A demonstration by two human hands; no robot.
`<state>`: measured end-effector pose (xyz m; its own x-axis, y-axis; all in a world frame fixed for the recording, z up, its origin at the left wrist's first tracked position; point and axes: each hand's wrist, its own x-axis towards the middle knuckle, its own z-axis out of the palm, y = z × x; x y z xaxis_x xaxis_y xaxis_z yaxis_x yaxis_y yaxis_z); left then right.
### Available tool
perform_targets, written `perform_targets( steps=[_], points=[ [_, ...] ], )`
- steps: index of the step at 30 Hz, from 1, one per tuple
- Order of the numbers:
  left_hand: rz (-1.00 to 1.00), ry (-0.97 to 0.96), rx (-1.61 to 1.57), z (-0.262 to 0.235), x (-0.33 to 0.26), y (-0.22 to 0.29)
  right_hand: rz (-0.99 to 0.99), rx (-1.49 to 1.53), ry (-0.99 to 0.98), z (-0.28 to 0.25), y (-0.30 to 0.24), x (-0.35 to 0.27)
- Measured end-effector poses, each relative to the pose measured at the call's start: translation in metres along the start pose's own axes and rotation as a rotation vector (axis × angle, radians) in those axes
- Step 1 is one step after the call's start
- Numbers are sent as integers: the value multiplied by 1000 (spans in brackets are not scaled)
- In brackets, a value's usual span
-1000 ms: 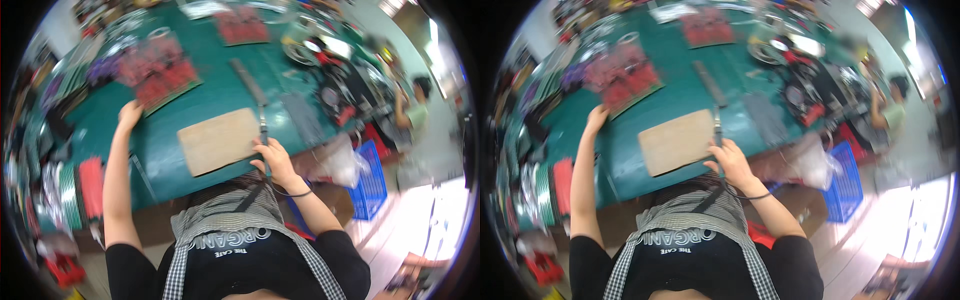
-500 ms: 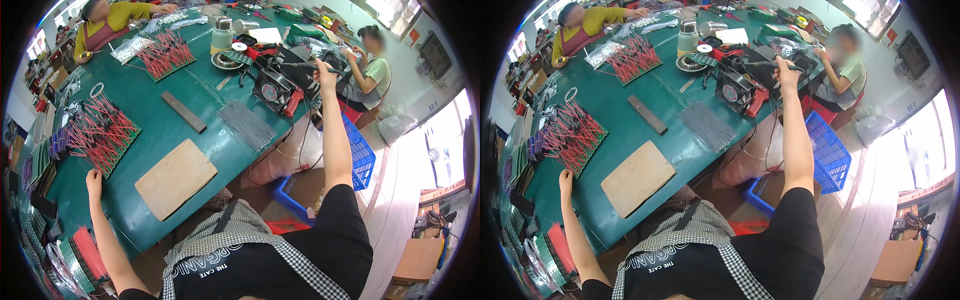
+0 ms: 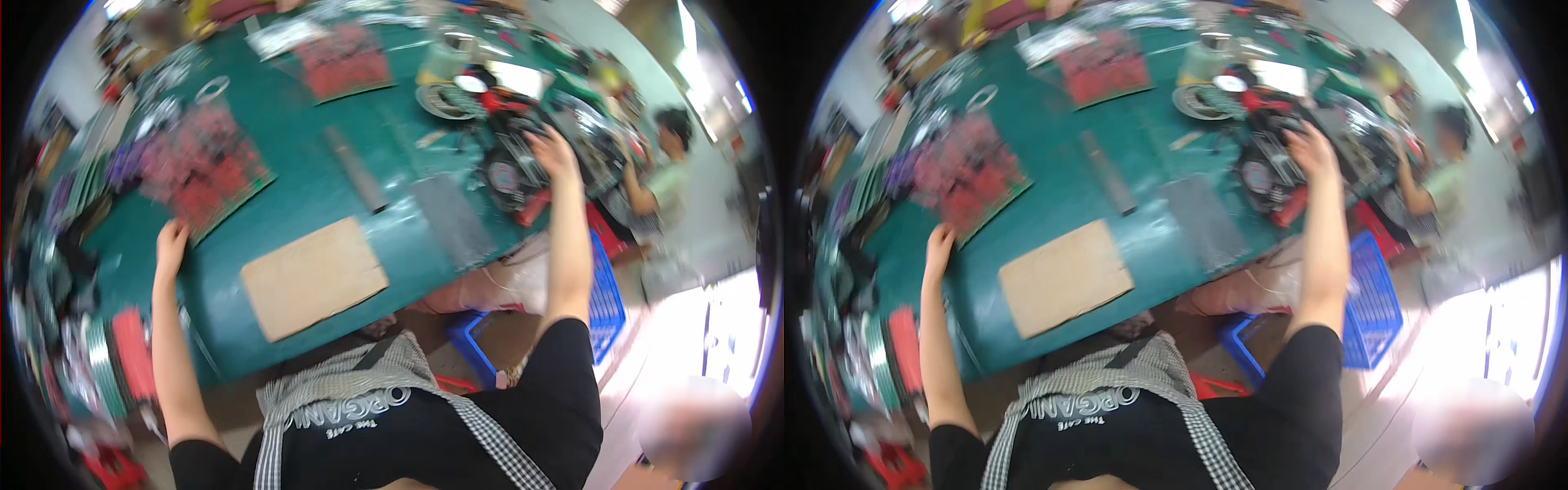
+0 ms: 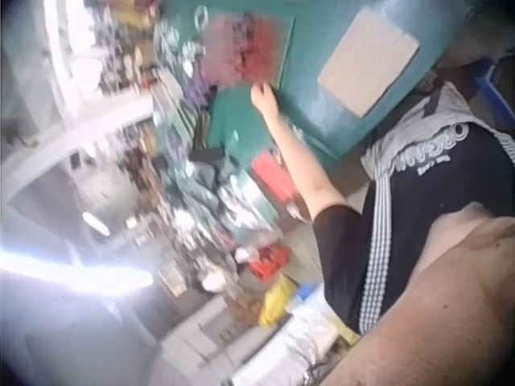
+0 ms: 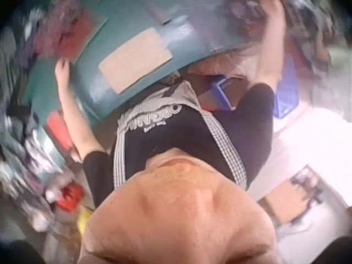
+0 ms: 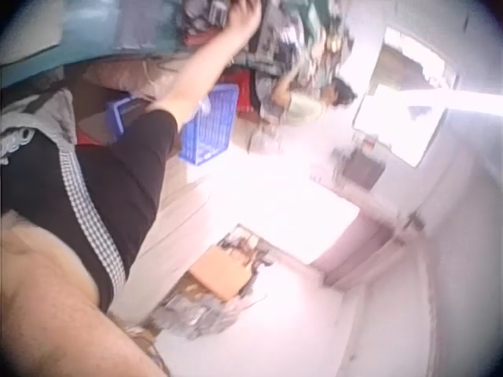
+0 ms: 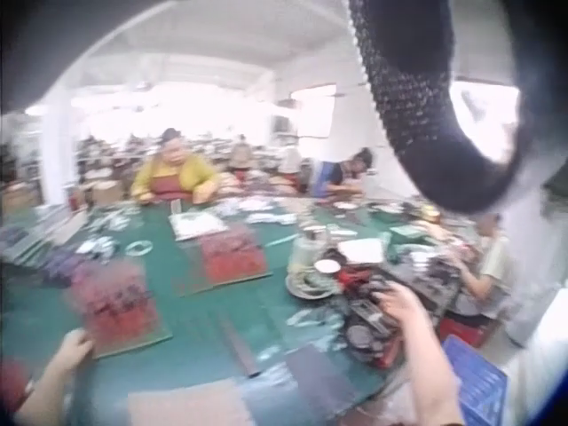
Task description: The person solders components onto a circuit board assembly with a soldering iron, connecting a wire harness to the board using solder.
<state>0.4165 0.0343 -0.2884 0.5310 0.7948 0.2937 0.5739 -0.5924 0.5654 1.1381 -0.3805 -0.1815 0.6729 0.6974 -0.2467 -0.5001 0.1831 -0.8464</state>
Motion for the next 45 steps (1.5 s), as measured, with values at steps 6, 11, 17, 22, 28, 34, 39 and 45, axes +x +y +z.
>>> perform_targets(
  steps=[6, 11, 17, 22, 28, 34, 39, 45],
  points=[
    [20, 43, 101, 12, 13, 26, 76, 12, -58, -36, -17, -39],
    [-98, 63, 183, -7, -12, 27, -560, -594, 200, 84, 16, -141],
    [-275, 244, 224, 11, -14, 61, -325, -1155, -259, 196, 171, -237],
    [-397, 184, 314, 14, -7, 74, -929, -1522, -281, 249, 249, -194],
    [-446, 245, 307, 7, 1, 66, -599, -1275, -460, 341, 291, -69],
    [-637, 183, 122, 4, 24, 77, -207, -1077, -309, 409, 315, 9],
    [-678, 238, 22, 10, 26, 82, -384, -1296, -317, 415, 322, 2],
    [-488, 554, -526, 31, 29, 59, -223, -850, -413, 408, 312, -8]
  ],
)
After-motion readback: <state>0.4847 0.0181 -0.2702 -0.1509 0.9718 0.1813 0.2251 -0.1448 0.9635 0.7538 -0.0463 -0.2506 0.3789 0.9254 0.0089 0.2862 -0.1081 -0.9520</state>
